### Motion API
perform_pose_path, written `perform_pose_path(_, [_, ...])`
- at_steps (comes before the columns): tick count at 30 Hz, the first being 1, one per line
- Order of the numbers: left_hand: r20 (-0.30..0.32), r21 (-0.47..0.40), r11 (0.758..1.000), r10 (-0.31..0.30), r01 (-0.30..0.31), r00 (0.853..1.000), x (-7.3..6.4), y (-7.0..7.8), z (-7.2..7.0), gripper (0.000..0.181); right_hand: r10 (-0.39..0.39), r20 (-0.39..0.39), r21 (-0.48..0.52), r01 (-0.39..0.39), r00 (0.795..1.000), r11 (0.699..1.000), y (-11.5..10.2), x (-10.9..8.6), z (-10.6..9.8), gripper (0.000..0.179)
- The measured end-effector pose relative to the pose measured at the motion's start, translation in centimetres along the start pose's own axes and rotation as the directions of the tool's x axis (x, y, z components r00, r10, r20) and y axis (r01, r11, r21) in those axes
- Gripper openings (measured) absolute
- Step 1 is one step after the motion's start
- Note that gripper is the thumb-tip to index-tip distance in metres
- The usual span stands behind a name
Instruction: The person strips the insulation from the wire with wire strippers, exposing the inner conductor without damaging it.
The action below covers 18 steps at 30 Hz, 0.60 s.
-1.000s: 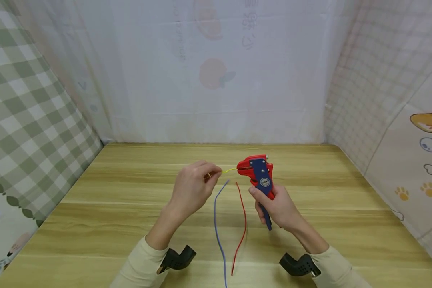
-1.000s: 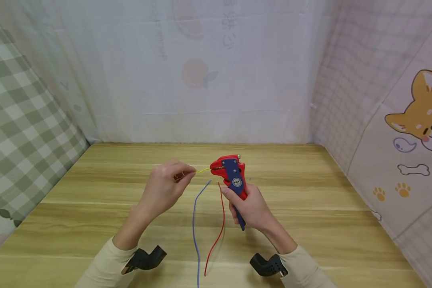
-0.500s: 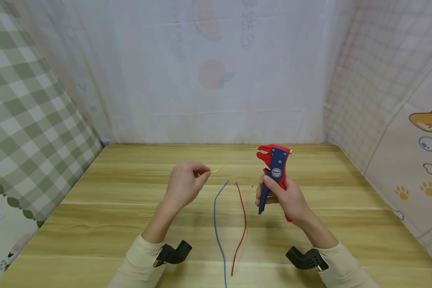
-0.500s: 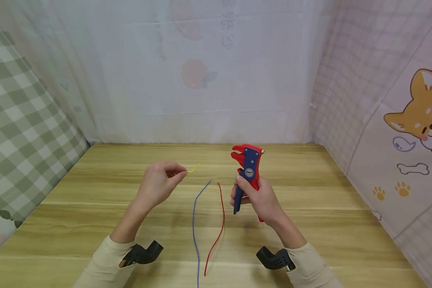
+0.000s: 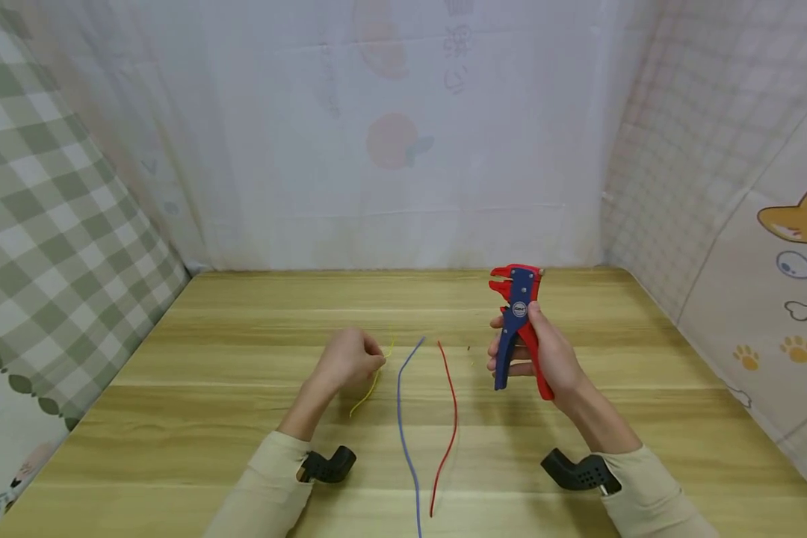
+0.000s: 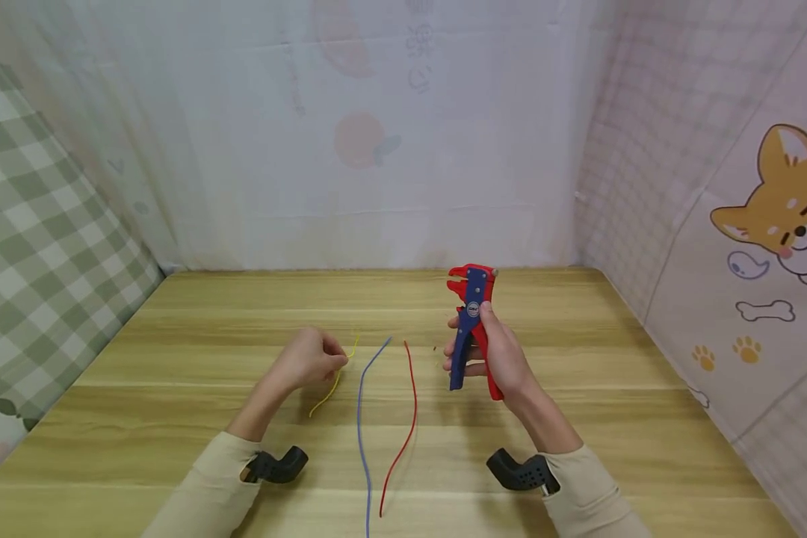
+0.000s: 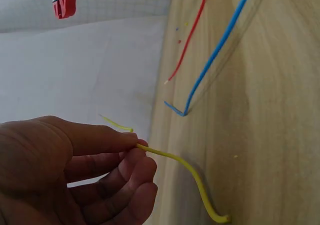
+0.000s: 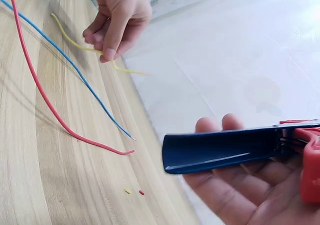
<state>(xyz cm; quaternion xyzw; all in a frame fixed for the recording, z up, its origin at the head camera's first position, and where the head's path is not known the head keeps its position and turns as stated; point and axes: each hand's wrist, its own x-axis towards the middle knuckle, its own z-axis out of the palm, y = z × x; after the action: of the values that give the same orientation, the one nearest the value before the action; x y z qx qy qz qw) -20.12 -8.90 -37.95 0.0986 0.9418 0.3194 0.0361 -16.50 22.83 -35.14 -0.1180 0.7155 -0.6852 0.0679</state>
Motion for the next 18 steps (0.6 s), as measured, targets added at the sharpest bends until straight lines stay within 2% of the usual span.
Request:
perform_pose_path(8, [0.058,0.030,0.999,-0.044,0.042,0.997,0.2,-1.2,1.4,0.026,0.147,0.025,-0.131,-0.143,0.989,0.981,-0.1,0.2,-0.2,0.071])
perform_pose_path(11, [0.055,0.044,0.998,-0.041,0.038,0.998,0.3,-1.5,1.6,0.034,0.186,0.022,-0.183,-0.179,0.982,0.967,0.1,0.4,-0.3,0.071])
perform_pose_path(13, [0.060,0.045,0.998,-0.045,0.042,0.997,0.5,-1.6,1.6,0.036,0.198,0.009,-0.198,-0.192,0.980,0.961,0.3,0.4,-0.3,0.070])
perform_pose_path(16, [0.054,0.072,0.997,-0.029,0.025,0.998,1.4,-3.1,2.6,0.034,0.199,-0.018,-0.220,-0.198,0.980,0.955,0.5,0.5,-0.4,0.065])
perform_pose_path(18, [0.054,0.079,0.996,-0.038,0.034,0.998,1.5,-3.1,2.7,0.031,0.190,-0.033,-0.245,-0.192,0.981,0.950,0.7,0.5,-0.5,0.060])
